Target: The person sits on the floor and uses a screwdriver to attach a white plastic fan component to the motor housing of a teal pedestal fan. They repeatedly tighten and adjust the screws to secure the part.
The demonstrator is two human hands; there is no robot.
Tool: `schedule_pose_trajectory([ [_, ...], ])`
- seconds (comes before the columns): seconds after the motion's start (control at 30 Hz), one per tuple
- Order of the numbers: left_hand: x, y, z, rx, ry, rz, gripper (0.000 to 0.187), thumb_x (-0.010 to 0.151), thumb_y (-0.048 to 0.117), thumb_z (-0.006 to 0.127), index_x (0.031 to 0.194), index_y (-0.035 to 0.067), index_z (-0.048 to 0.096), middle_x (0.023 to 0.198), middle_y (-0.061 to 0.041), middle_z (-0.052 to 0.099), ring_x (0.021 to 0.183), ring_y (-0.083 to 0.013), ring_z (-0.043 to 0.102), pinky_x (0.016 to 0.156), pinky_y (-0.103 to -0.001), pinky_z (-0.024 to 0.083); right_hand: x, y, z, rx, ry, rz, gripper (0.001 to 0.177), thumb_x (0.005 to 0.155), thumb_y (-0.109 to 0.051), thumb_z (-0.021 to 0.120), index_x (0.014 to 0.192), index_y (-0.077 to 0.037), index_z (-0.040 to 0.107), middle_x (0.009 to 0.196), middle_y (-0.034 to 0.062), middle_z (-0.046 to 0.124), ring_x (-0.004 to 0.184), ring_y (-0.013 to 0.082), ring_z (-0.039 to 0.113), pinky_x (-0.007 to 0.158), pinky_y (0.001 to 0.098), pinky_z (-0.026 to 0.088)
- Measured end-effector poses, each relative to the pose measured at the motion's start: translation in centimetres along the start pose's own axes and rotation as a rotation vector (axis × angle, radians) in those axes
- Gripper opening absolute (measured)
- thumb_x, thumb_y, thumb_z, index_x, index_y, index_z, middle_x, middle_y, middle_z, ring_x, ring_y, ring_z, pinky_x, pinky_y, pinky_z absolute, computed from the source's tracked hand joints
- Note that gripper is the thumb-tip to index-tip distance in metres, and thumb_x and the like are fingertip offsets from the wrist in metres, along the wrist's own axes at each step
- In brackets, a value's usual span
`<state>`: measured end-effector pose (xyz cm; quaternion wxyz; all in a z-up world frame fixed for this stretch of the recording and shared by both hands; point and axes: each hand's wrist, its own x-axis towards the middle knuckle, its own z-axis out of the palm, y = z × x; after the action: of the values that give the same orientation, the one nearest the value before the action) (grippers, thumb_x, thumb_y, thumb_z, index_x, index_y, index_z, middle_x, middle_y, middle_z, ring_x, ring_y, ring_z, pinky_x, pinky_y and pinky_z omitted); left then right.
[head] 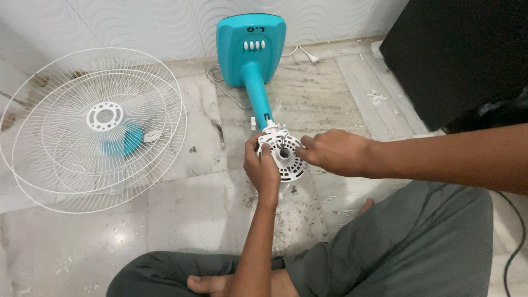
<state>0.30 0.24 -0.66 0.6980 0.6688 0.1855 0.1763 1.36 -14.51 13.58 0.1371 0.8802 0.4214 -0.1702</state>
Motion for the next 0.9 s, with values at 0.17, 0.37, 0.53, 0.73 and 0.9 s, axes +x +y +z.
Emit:
schedule_pose_trajectory([
  [0.17,-0.1,0.3,0.2,-0.012,-0.019,-0.052,0.026,0.093,0.006,0.056,0.117,0.004,0.067,0.113,-0.014,0.076,0.103,-0.0265,0.073,0.091,-0.038,0.054,0.1,-0.3,-0.8,-0.051,0.003,-0.031,0.033,0.085,0.000,0.064,0.117,0.004,0.061,0.101,0.0206,0.067,0.088,0.0337,0.074,0.071,0.0442,0.060],
  [0.37,-0.2,0.6,0.2,0.000,-0.010,0.003,0.027,0.091,0.004,0.058,0.116,0.004,0.068,0.112,-0.015,0.076,0.104,-0.0274,0.073,0.092,-0.038,0.053,0.3,-0.2,-1.4,-0.049,-0.009,-0.011,0.016,0.085,-0.002,0.065,0.101,0.001,0.064,0.092,0.0157,0.069,0.087,0.0328,0.074,0.072,0.0446,0.060],
  [0.53,-0.6,1.0,0.2,0.026,-0.014,0.007,0.027,0.091,0.004,0.057,0.116,0.004,0.068,0.113,-0.014,0.075,0.104,-0.0282,0.073,0.091,-0.039,0.053,1.8,0.1,-2.6,-0.177,-0.143,-0.117,0.018,0.086,-0.005,0.067,0.102,0.002,0.063,0.086,0.0168,0.072,0.084,0.0325,0.075,0.073,0.0437,0.061],
  [0.73,-1.0,1.2,0.4,0.035,-0.001,0.029,0.027,0.092,0.004,0.058,0.116,0.005,0.068,0.112,-0.015,0.076,0.102,-0.0289,0.074,0.089,-0.039,0.054,4.0,0.4,-3.3,-0.074,-0.290,-0.075,0.011,0.084,-0.006,0.070,0.093,-0.001,0.070,0.088,0.0174,0.072,0.088,0.0353,0.073,0.076,0.0450,0.061],
  [0.9,-0.7,1.5,0.4,-0.056,0.013,-0.081,0.028,0.090,0.004,0.057,0.115,0.006,0.069,0.110,-0.014,0.077,0.099,-0.0285,0.075,0.088,-0.038,0.055,4.0,0.5,-2.6,0.154,-0.188,0.061,0.013,0.079,-0.003,0.067,0.091,0.000,0.072,0.084,0.0214,0.072,0.086,0.0383,0.073,0.077,0.0482,0.059],
])
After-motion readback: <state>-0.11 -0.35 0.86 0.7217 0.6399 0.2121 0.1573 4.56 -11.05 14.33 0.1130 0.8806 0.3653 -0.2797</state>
